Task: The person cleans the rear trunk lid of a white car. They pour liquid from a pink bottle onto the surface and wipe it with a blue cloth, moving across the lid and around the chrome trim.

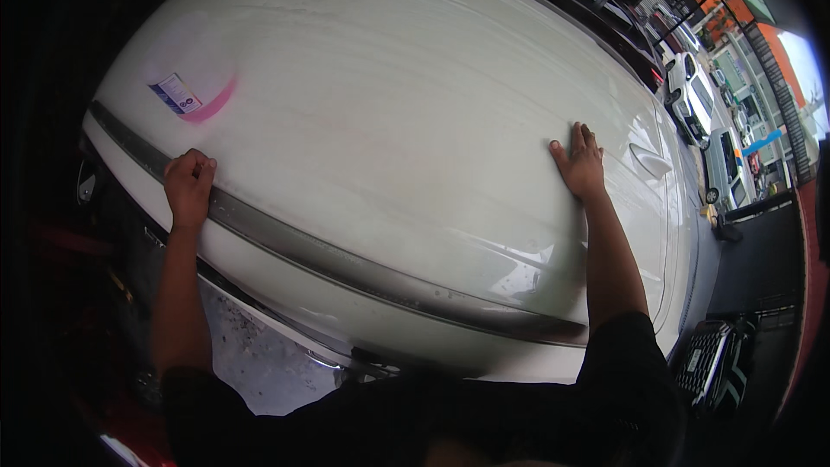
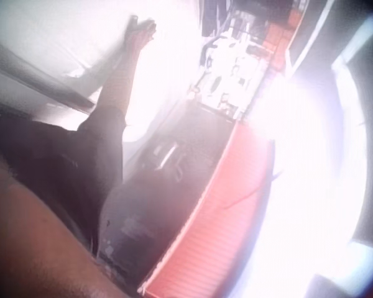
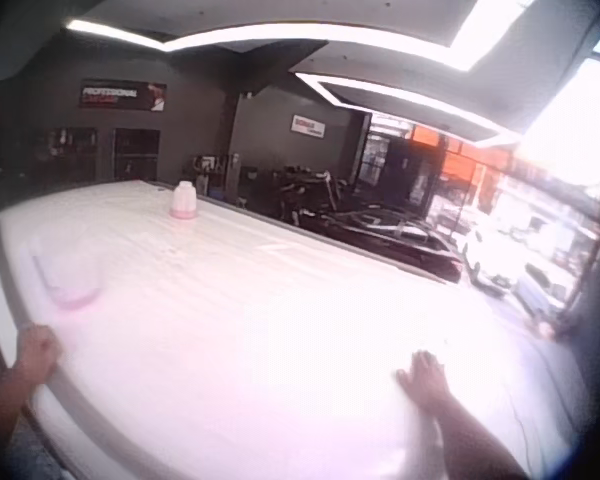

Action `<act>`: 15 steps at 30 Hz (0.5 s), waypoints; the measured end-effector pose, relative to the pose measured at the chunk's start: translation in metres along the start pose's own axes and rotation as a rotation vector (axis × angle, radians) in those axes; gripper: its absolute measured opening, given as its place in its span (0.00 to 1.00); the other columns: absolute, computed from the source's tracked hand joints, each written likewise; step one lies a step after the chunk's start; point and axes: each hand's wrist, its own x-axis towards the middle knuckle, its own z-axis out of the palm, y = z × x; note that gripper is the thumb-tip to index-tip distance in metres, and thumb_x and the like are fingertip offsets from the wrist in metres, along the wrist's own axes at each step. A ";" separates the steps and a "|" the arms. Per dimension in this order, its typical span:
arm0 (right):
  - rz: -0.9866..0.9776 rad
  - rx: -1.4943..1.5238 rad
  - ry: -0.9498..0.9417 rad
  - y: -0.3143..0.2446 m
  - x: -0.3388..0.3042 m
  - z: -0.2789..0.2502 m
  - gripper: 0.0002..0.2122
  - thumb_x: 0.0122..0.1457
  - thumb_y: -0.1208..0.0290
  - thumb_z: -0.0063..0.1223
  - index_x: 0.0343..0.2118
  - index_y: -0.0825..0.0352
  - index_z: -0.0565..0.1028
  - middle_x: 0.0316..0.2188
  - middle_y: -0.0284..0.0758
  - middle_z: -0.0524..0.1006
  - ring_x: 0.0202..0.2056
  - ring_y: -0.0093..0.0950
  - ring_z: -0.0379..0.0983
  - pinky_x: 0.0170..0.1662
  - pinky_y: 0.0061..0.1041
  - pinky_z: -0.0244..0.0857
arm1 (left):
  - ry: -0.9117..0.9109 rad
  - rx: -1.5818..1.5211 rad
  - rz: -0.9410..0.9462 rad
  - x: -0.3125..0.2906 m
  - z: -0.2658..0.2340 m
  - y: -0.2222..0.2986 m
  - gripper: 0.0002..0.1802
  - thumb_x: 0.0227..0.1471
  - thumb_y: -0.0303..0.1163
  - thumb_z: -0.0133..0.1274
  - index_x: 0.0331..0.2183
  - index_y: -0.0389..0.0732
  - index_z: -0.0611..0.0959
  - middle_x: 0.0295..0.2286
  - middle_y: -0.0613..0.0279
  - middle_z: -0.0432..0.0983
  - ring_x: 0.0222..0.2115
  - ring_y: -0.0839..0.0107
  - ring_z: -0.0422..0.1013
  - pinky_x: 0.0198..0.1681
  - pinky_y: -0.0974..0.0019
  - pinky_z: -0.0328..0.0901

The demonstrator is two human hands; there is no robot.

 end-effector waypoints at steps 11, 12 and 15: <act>-0.499 0.098 -0.119 -0.476 0.130 0.020 0.44 0.69 0.32 0.36 0.77 0.62 0.51 0.78 0.39 0.50 0.78 0.38 0.41 0.79 0.45 0.36 | -0.018 -0.077 0.040 0.030 0.002 0.016 0.12 0.56 0.38 0.62 0.27 0.42 0.81 0.21 0.61 0.77 0.27 0.58 0.72 0.50 0.57 0.64; -0.524 0.122 -0.094 -0.467 0.125 0.027 0.44 0.69 0.32 0.37 0.77 0.62 0.51 0.78 0.39 0.50 0.78 0.38 0.41 0.79 0.45 0.36 | -0.018 -0.087 0.047 0.025 -0.002 0.012 0.13 0.56 0.39 0.63 0.27 0.42 0.81 0.20 0.61 0.77 0.27 0.58 0.72 0.49 0.57 0.64; -0.478 0.061 -0.044 -0.373 0.099 0.025 0.42 0.70 0.34 0.38 0.76 0.63 0.53 0.77 0.40 0.53 0.78 0.38 0.43 0.79 0.44 0.37 | -0.016 -0.096 0.046 0.014 -0.015 0.008 0.14 0.57 0.39 0.63 0.26 0.42 0.80 0.19 0.62 0.75 0.26 0.58 0.71 0.48 0.56 0.64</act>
